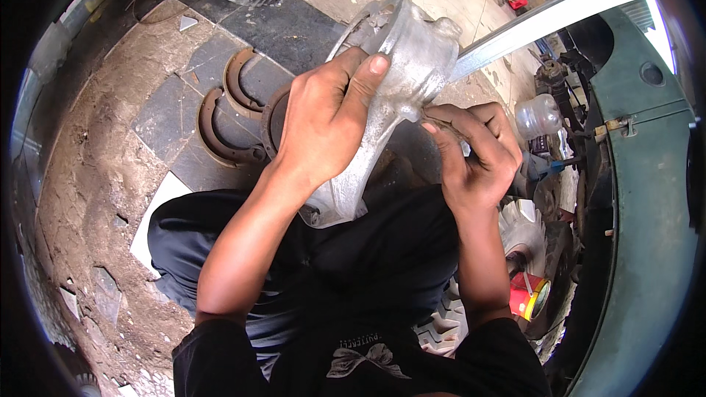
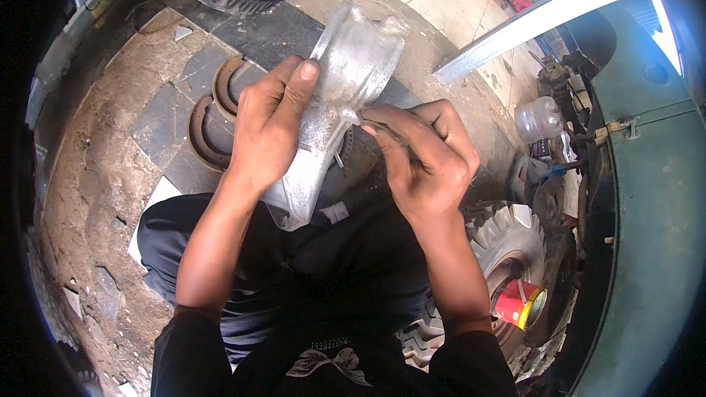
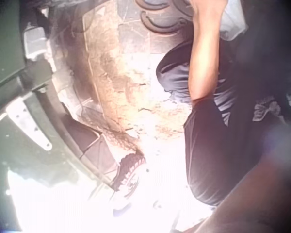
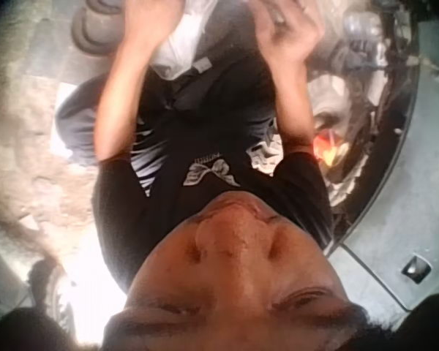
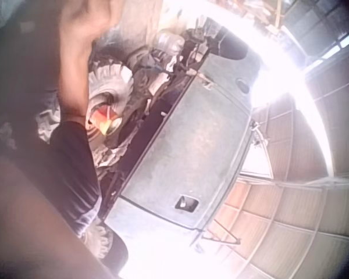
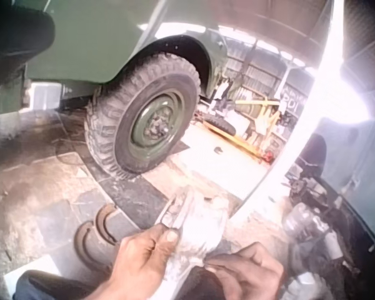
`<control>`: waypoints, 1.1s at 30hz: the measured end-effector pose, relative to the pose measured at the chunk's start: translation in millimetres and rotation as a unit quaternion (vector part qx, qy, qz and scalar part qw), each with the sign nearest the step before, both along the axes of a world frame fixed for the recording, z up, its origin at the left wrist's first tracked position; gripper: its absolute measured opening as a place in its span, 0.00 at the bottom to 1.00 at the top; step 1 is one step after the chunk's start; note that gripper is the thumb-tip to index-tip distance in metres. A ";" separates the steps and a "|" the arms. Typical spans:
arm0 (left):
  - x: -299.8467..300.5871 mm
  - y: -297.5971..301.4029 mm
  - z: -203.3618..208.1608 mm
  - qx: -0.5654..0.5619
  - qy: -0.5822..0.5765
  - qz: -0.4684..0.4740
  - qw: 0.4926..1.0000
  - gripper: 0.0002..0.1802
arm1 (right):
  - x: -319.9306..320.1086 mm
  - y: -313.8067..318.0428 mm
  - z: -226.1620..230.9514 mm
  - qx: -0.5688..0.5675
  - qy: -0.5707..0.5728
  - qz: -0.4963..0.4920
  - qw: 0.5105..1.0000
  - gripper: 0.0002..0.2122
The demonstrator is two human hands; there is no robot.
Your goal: The person sits on the floor and uses a sanding block to smooth the surface of a metal part. They rotate the part to access different areas and continue sanding until the end of the clip.
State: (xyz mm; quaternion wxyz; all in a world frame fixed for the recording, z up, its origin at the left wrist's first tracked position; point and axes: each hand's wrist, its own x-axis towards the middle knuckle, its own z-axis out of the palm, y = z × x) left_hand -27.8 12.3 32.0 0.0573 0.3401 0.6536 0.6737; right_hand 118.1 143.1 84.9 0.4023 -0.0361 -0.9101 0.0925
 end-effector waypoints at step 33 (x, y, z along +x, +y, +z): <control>-1.1 1.0 -4.3 0.022 -0.079 -0.057 0.995 0.31 | -13.1 -24.3 3.1 -0.005 0.045 0.026 0.999 0.12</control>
